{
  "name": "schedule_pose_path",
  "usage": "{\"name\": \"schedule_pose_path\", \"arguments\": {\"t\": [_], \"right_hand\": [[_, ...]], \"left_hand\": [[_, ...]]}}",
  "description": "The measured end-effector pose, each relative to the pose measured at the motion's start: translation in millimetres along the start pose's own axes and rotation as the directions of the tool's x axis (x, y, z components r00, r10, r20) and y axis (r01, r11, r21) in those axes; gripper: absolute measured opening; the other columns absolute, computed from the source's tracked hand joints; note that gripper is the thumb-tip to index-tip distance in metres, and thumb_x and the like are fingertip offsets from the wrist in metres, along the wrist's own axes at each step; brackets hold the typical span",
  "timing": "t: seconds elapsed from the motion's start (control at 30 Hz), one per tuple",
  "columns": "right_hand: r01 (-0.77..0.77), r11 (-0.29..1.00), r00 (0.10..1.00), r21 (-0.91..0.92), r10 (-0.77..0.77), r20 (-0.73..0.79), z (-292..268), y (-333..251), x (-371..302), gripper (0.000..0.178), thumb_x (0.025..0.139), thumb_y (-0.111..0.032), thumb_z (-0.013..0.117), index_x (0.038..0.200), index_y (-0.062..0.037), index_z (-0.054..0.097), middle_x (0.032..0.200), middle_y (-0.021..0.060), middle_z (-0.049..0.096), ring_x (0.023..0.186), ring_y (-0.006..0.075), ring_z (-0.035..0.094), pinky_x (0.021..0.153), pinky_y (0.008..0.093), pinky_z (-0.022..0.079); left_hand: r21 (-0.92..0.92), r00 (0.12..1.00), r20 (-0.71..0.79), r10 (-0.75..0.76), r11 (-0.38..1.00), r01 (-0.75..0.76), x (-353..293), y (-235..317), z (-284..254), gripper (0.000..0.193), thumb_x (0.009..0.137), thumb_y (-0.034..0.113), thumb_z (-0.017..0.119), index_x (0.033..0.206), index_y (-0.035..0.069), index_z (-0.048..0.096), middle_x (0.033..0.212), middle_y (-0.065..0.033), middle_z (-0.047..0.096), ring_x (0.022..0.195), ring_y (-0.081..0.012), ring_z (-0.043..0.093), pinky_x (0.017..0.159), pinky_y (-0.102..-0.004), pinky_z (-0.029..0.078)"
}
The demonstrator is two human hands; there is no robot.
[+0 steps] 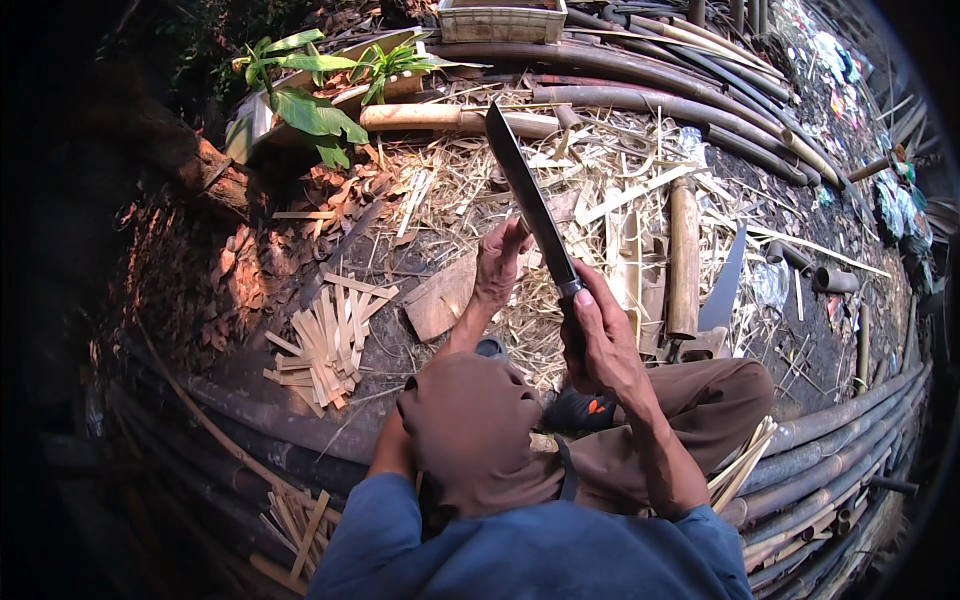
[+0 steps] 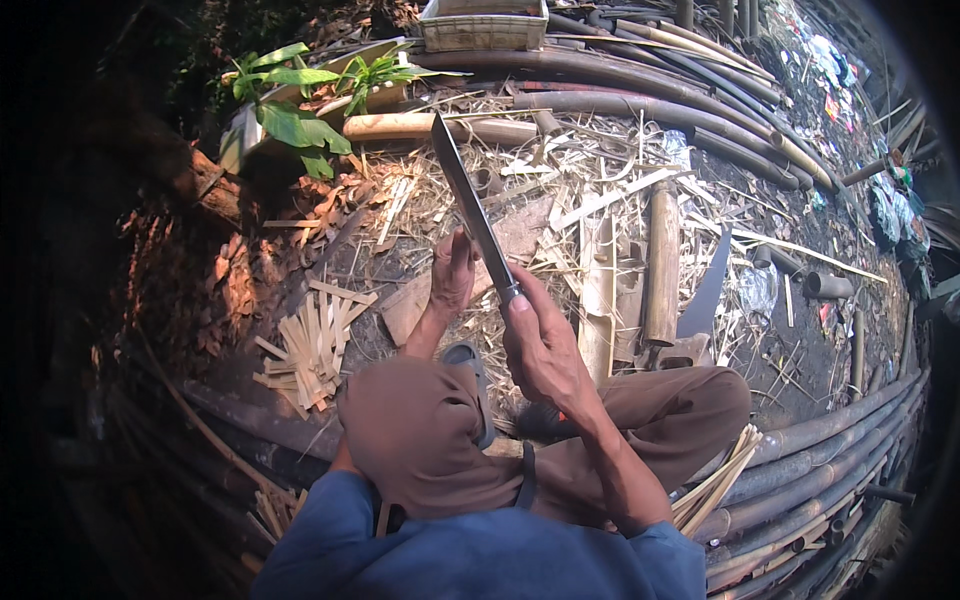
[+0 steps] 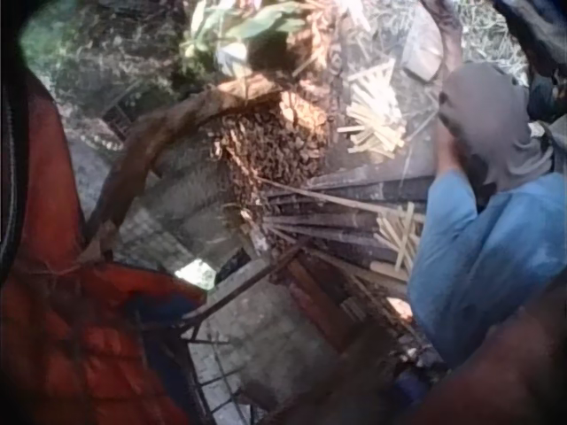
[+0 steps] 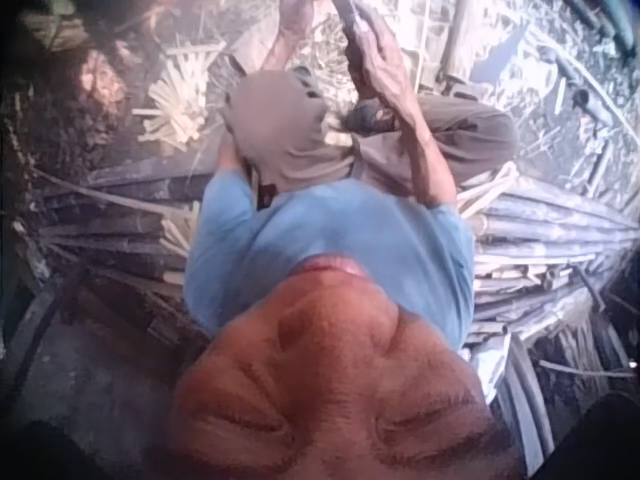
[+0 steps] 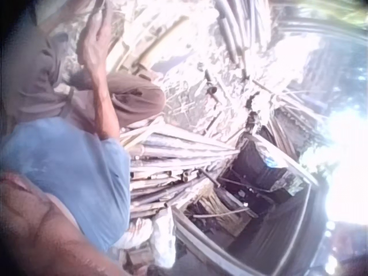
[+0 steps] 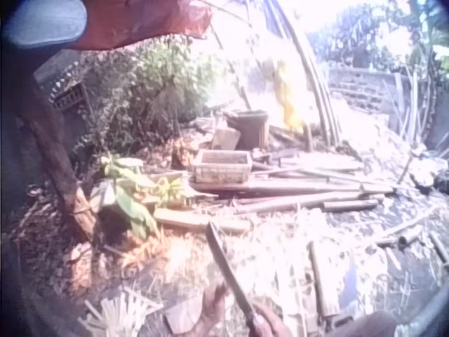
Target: The person sits on the ground and uses a machete to split bamboo strips into thinner pieces. They repeatedly position the bamboo, strike it with the machete, and set the split pieces aside.
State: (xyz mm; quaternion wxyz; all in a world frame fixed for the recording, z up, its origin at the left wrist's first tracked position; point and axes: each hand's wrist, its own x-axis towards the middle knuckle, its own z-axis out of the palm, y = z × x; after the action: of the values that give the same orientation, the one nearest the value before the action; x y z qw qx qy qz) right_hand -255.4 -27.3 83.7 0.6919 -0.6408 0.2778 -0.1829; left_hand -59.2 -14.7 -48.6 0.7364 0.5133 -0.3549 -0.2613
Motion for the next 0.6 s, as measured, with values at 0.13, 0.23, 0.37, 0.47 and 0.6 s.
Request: {"name": "schedule_pose_path", "arguments": {"t": [0.13, 0.23, 0.37, 0.47, 0.6], "right_hand": [[0.069, 0.997, 0.997, -0.041, -0.071, -0.03, -2.3, 8.3, 0.4, 0.046, 0.105, -0.03, 0.041, 0.141, -0.0024, 0.043, 0.102, 0.0037, 0.053, 0.088, 0.0117, 0.049, 0.082, 0.0264, 0.042], [0.038, 0.998, 0.999, -0.053, -0.039, -0.018, -6.4, 5.6, -0.2, 0.046, 0.105, -0.03, 0.04, 0.141, -0.0021, 0.043, 0.104, 0.0047, 0.053, 0.09, 0.0117, 0.05, 0.083, 0.0264, 0.042], [-0.081, 0.993, 0.996, 0.09, 0.077, 0.048, -1.8, -10.4, -4.0, 0.045, 0.106, -0.03, 0.04, 0.142, -0.0024, 0.042, 0.093, 0.0014, 0.051, 0.08, 0.0083, 0.048, 0.071, 0.0237, 0.042], [-0.046, 0.998, 0.999, 0.045, 0.047, -0.015, 2.9, -4.9, -8.3, 0.043, 0.106, -0.029, 0.041, 0.142, -0.0049, 0.042, 0.078, -0.0032, 0.046, 0.064, 0.0057, 0.039, 0.056, 0.0235, 0.036], [-0.005, 0.998, 0.999, -0.069, 0.001, -0.053, 9.0, -2.6, -10.0, 0.04, 0.105, -0.027, 0.042, 0.142, -0.0092, 0.043, 0.076, 0.0011, 0.048, 0.062, 0.0085, 0.044, 0.057, 0.027, 0.04]], "left_hand": [[0.014, 1.0, 0.003, 0.021, 1.0, -0.021, 1.7, -3.4, 0.8, 0.058, 0.096, 0.06, 0.05, 0.071, 0.007, 0.048, 0.067, 0.0035, 0.043, 0.066, -0.0081, 0.037, 0.062, -0.026, 0.032], [0.01, 1.0, 0.019, 0.006, 1.0, -0.006, -0.6, 0.6, 3.1, 0.059, 0.096, 0.061, 0.05, 0.071, 0.008, 0.048, 0.067, 0.0036, 0.043, 0.066, -0.0079, 0.038, 0.062, -0.026, 0.032], [0.01, 0.999, 0.004, 0.033, 0.999, -0.033, -2.8, 5.6, -4.0, 0.057, 0.096, 0.059, 0.052, 0.071, 0.008, 0.049, 0.068, 0.004, 0.044, 0.067, -0.0074, 0.038, 0.063, -0.0255, 0.033], [-0.028, 1.0, 0.004, 0.023, 0.999, -0.023, -3.3, 2.3, 6.8, 0.056, 0.095, 0.058, 0.053, 0.071, 0.008, 0.05, 0.068, 0.0039, 0.044, 0.066, -0.0073, 0.038, 0.063, -0.0253, 0.033], [-0.007, 1.0, 0.017, -0.001, 1.0, 0.001, -3.1, 3.7, 2.2, 0.056, 0.095, 0.058, 0.054, 0.071, 0.007, 0.051, 0.068, 0.0038, 0.044, 0.066, -0.0072, 0.039, 0.062, -0.025, 0.033]]}}
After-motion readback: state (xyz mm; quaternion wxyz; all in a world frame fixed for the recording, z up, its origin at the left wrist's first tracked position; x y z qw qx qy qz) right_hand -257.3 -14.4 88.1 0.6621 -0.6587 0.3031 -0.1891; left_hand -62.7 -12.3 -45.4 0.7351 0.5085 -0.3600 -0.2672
